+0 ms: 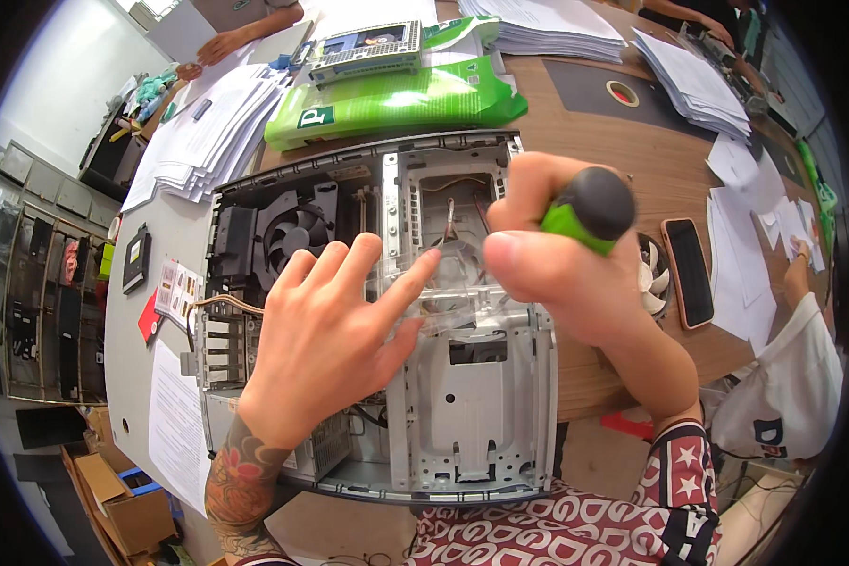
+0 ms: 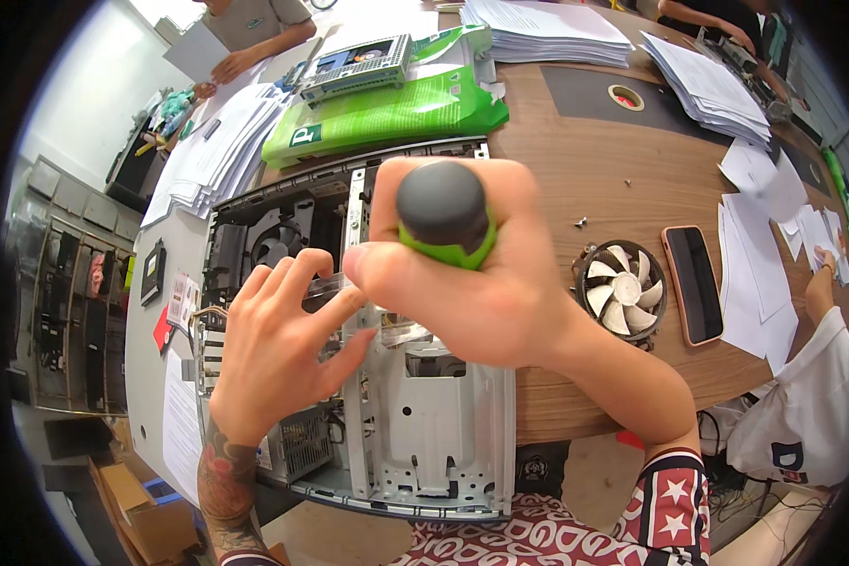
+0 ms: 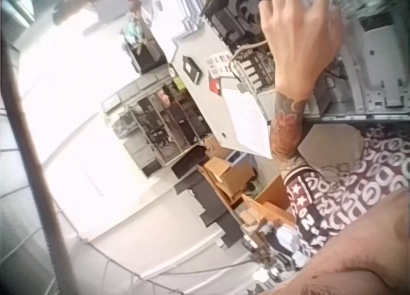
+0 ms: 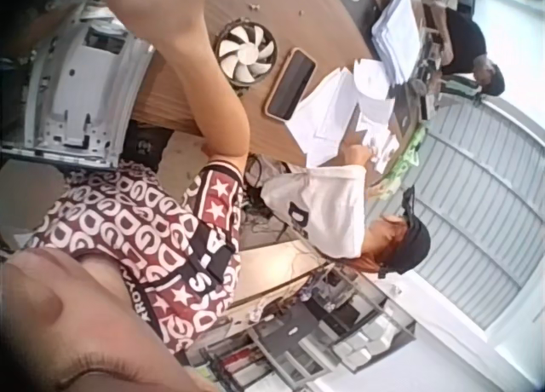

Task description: The person uses a screwdriver to remove and replace components inside an open computer chassis, handling a clear plastic part and managing internal wires.

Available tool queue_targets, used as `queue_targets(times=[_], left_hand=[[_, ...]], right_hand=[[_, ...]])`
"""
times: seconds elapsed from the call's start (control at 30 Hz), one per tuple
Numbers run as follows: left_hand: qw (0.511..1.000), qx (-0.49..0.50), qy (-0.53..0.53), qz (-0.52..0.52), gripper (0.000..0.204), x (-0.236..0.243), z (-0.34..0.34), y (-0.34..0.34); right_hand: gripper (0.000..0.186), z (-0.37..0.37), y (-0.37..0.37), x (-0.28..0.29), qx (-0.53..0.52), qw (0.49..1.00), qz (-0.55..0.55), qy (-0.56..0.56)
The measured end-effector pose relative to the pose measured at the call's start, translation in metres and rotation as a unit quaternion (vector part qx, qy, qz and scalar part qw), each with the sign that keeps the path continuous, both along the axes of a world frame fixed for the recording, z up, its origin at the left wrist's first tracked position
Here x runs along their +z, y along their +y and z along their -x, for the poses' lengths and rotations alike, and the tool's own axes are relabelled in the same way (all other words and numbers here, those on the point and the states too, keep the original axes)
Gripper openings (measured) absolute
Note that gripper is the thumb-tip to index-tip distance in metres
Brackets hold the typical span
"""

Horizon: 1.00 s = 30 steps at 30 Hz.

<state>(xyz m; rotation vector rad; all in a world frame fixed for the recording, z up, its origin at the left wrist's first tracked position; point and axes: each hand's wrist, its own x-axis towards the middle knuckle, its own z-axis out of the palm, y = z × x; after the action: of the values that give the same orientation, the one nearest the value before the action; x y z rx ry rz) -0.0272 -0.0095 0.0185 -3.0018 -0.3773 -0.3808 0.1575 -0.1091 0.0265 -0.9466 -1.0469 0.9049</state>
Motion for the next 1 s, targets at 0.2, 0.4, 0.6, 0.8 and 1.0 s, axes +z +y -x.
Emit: queue_targets(times=[0.2,0.4,0.6,0.8,1.0], left_hand=[[1.000,0.011,-0.012,-0.007,0.036,-0.008,0.007,0.005],[1.000,-0.012,-0.023,0.001,0.052,0.003,0.012,0.006],[1.000,-0.005,-0.025,0.001,0.054,-0.011,0.016,0.008],[0.999,-0.009,-0.036,-0.001,0.053,-0.009,0.012,0.006],[0.999,-0.005,-0.032,-0.004,0.052,-0.009,0.010,0.005]], right_hand=[[0.020,0.010,-0.003,-0.003,-0.028,0.997,-0.002,-0.065],[0.019,0.008,-0.003,-0.006,-0.037,0.990,-0.060,-0.119],[0.018,0.012,-0.009,-0.017,-0.064,0.997,0.002,-0.037],[0.020,0.012,-0.006,-0.008,-0.049,0.998,0.011,-0.026],[0.019,0.013,-0.003,-0.017,-0.066,0.997,0.020,-0.046]])
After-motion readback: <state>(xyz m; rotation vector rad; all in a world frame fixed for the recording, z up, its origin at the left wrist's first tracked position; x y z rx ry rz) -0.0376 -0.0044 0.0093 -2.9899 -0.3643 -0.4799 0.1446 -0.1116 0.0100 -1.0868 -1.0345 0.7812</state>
